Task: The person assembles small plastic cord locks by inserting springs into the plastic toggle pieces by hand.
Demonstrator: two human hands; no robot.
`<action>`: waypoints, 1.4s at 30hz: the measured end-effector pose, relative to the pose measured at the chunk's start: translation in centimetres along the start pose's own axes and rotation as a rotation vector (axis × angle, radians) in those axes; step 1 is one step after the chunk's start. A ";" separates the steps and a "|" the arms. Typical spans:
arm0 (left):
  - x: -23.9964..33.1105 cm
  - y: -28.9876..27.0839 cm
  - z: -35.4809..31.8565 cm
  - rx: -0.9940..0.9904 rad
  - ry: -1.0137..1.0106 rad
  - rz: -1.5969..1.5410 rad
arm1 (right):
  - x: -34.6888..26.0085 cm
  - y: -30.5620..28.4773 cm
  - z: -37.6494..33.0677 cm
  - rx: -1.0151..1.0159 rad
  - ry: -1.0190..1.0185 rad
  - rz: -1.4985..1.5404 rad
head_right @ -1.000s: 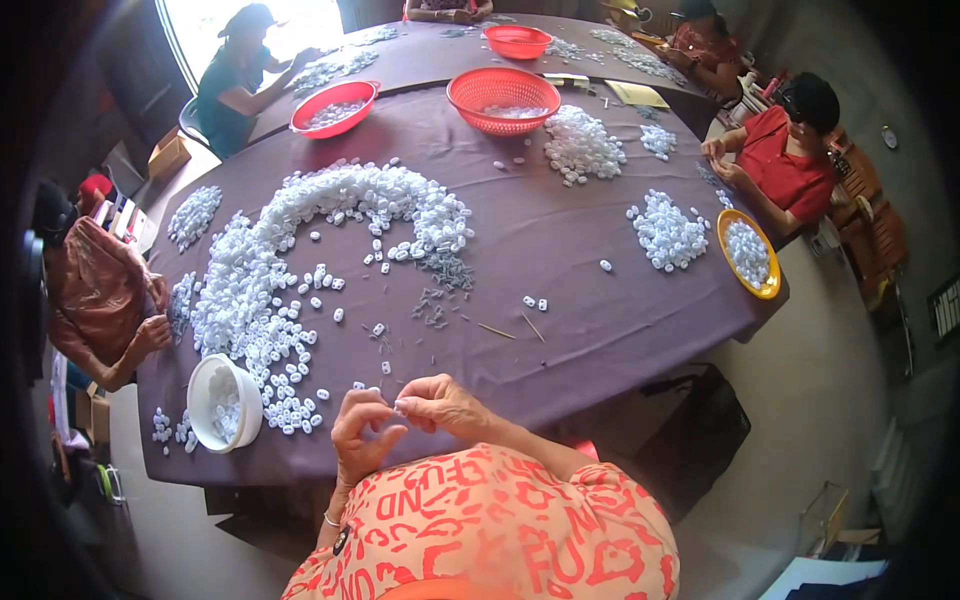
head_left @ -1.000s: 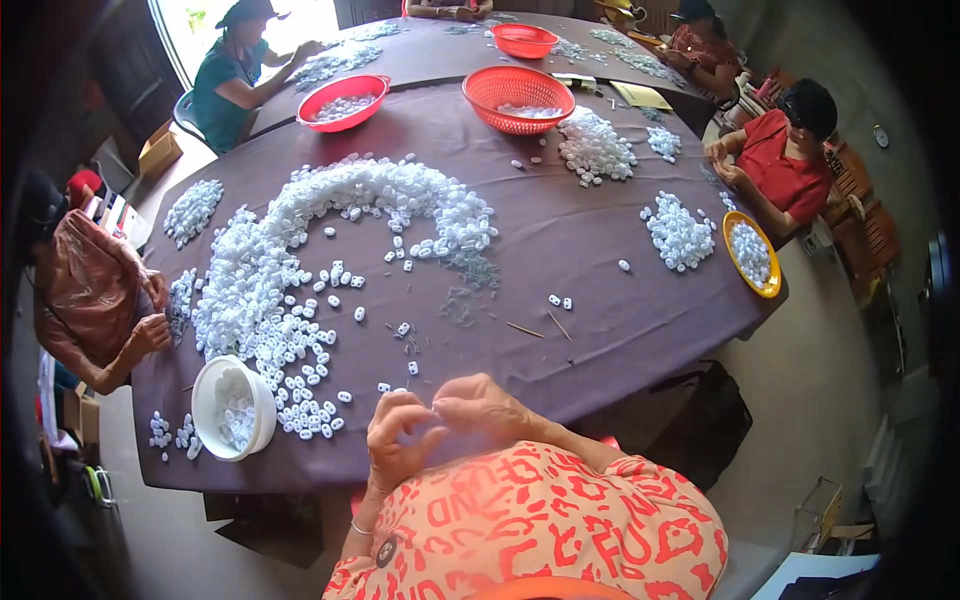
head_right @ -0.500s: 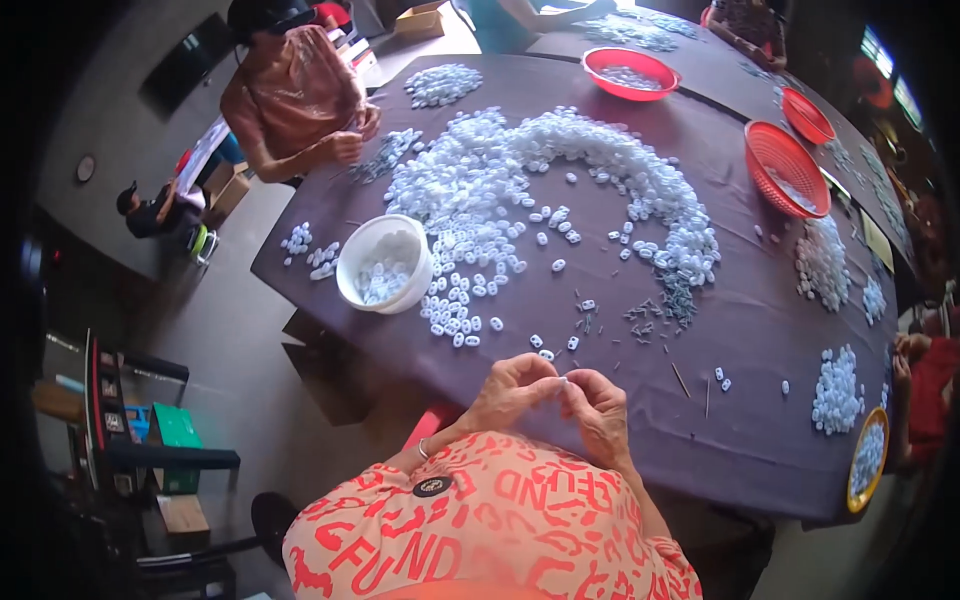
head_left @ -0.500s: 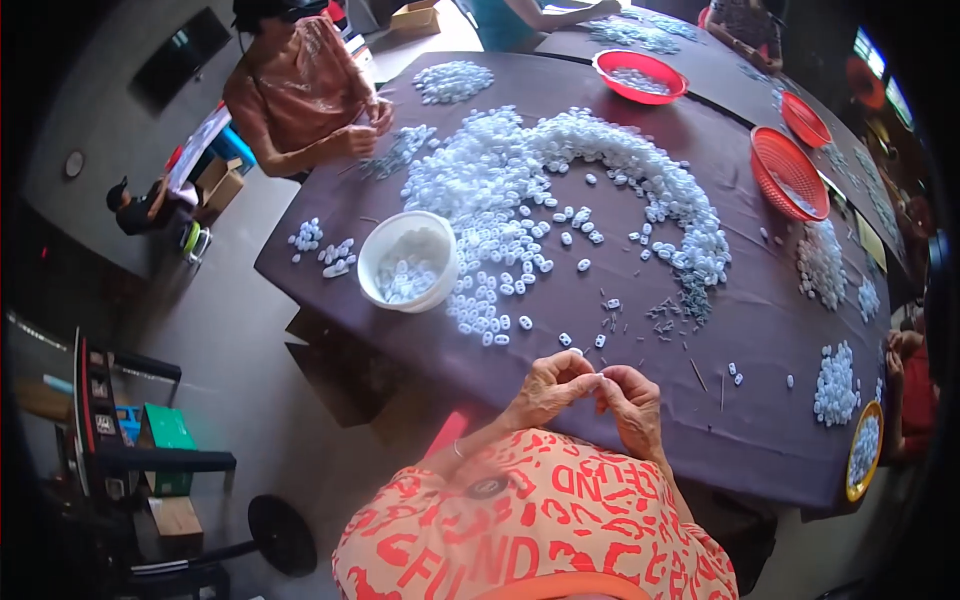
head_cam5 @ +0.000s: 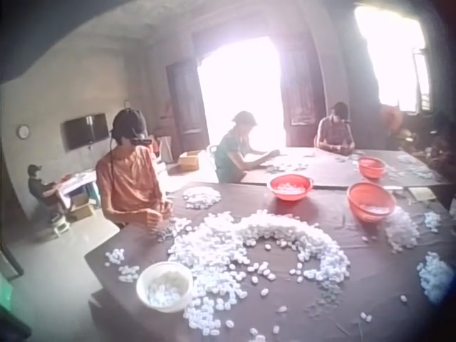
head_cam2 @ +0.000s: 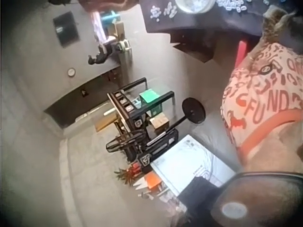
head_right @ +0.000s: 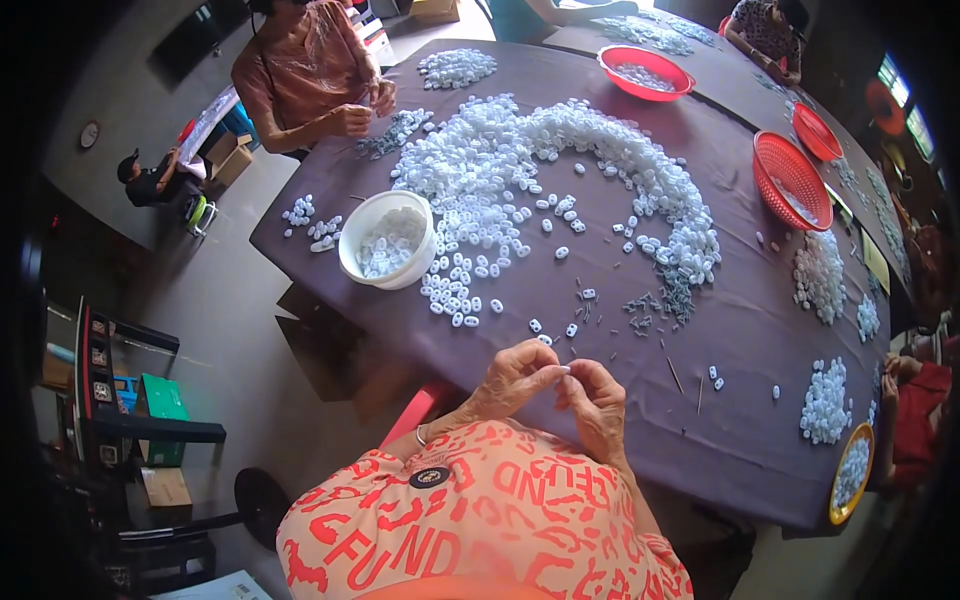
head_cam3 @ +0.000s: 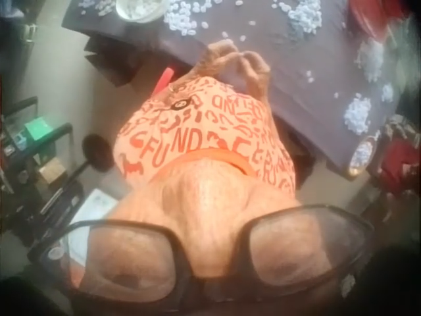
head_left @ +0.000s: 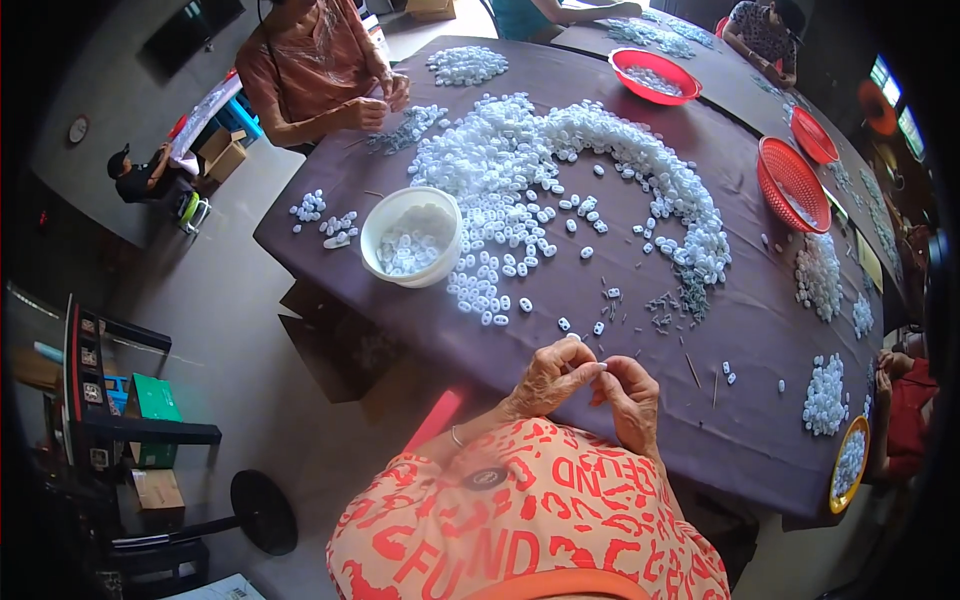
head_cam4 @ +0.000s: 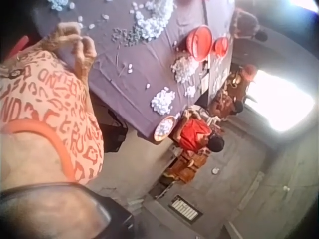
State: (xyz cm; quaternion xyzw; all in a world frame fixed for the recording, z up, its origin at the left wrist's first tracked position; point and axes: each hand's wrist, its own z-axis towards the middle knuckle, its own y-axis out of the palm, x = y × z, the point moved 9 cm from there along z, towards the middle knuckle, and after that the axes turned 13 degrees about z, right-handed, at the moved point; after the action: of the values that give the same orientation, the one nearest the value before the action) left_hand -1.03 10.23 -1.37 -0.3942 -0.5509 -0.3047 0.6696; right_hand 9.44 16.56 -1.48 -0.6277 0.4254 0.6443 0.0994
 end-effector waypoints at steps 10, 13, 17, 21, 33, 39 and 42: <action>-2.7 0.8 -0.4 -0.088 -0.135 -0.269 | 0.1 0.2 0.6 -0.001 -0.006 0.012; -3.2 0.6 0.1 -0.115 -0.143 -0.195 | 0.5 -0.1 0.7 0.028 0.022 0.012; -2.9 1.0 -0.1 -0.152 -0.111 -0.150 | 0.8 -0.2 0.4 0.053 0.036 0.040; -2.5 0.7 -1.1 -0.050 -0.136 -0.188 | 0.7 -0.1 -0.5 0.061 -0.010 0.012; -1.6 0.0 -1.8 -0.144 -0.193 -0.210 | 1.4 -0.1 -0.8 0.037 -0.001 -0.265; -1.3 -0.7 -1.4 -0.119 -0.157 0.052 | 1.4 -0.9 -1.0 0.068 0.016 -0.212; -0.7 -3.4 -0.1 0.090 0.036 0.394 | 0.3 -3.2 -0.9 0.209 -0.038 -0.174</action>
State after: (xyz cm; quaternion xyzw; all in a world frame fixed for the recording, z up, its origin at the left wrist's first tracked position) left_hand -3.98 8.39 -1.37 -0.4584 -0.4640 -0.1497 0.7431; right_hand 12.19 17.81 -2.94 -0.6362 0.4324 0.5970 0.2277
